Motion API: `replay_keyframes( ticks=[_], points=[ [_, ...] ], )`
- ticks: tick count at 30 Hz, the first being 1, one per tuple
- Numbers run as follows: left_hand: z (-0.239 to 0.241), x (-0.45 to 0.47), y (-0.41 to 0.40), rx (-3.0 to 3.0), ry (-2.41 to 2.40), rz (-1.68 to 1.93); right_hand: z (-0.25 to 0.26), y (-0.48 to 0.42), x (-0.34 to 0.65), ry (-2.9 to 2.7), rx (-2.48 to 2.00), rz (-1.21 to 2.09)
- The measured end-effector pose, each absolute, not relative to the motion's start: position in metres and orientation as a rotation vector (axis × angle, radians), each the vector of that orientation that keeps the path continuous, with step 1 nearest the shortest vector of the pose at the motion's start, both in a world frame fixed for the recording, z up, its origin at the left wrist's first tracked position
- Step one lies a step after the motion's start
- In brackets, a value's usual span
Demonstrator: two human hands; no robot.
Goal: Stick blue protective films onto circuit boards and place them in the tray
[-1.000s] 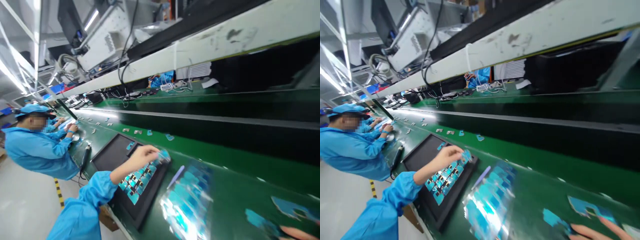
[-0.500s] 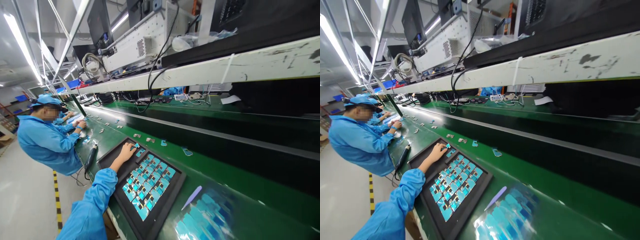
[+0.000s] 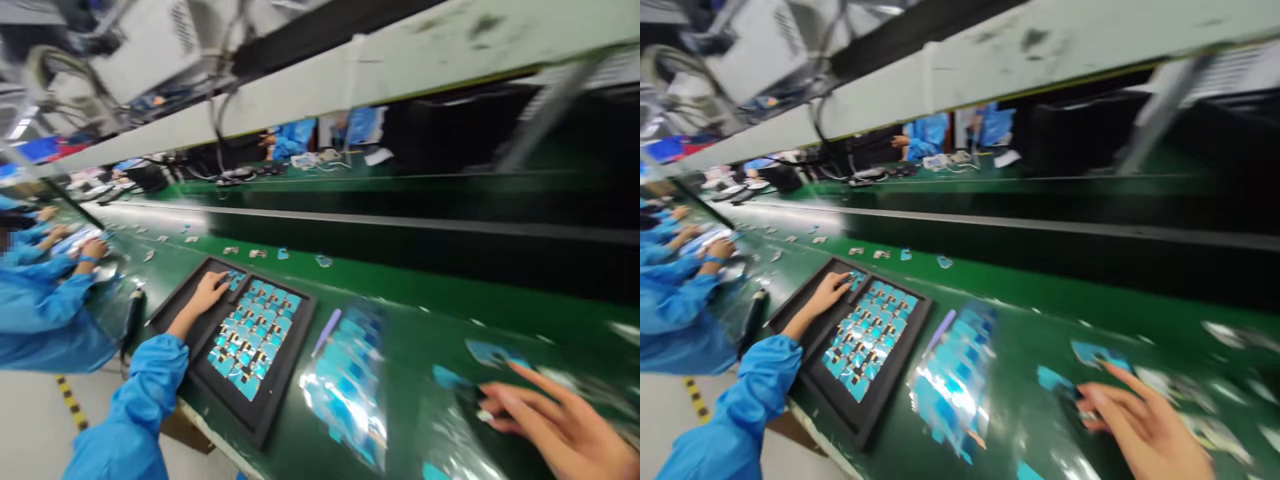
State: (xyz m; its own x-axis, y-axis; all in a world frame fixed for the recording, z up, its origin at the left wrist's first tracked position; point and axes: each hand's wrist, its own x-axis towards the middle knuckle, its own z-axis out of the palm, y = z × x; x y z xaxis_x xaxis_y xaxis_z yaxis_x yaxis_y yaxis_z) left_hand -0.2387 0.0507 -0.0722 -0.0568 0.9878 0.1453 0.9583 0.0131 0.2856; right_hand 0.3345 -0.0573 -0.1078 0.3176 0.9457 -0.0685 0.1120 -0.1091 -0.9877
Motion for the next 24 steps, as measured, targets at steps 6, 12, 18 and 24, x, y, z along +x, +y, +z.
replay_keyframes(
  ticks=[6,12,18,24],
  points=[
    [-0.030,-0.156,0.041,2.367,2.031,0.689,-0.096,-0.075,0.365,-1.150,-1.638,0.787],
    [-0.018,0.040,-0.035,2.607,0.725,0.168,-0.101,-0.135,0.357,-1.965,-1.610,0.730],
    [-0.081,0.126,-0.040,2.582,0.311,0.069,-0.137,-0.159,0.346,-2.109,-1.591,0.286],
    [-0.096,0.125,-0.034,2.685,0.292,0.255,-0.116,-0.154,0.343,-2.077,-1.282,-0.048]
  ],
)
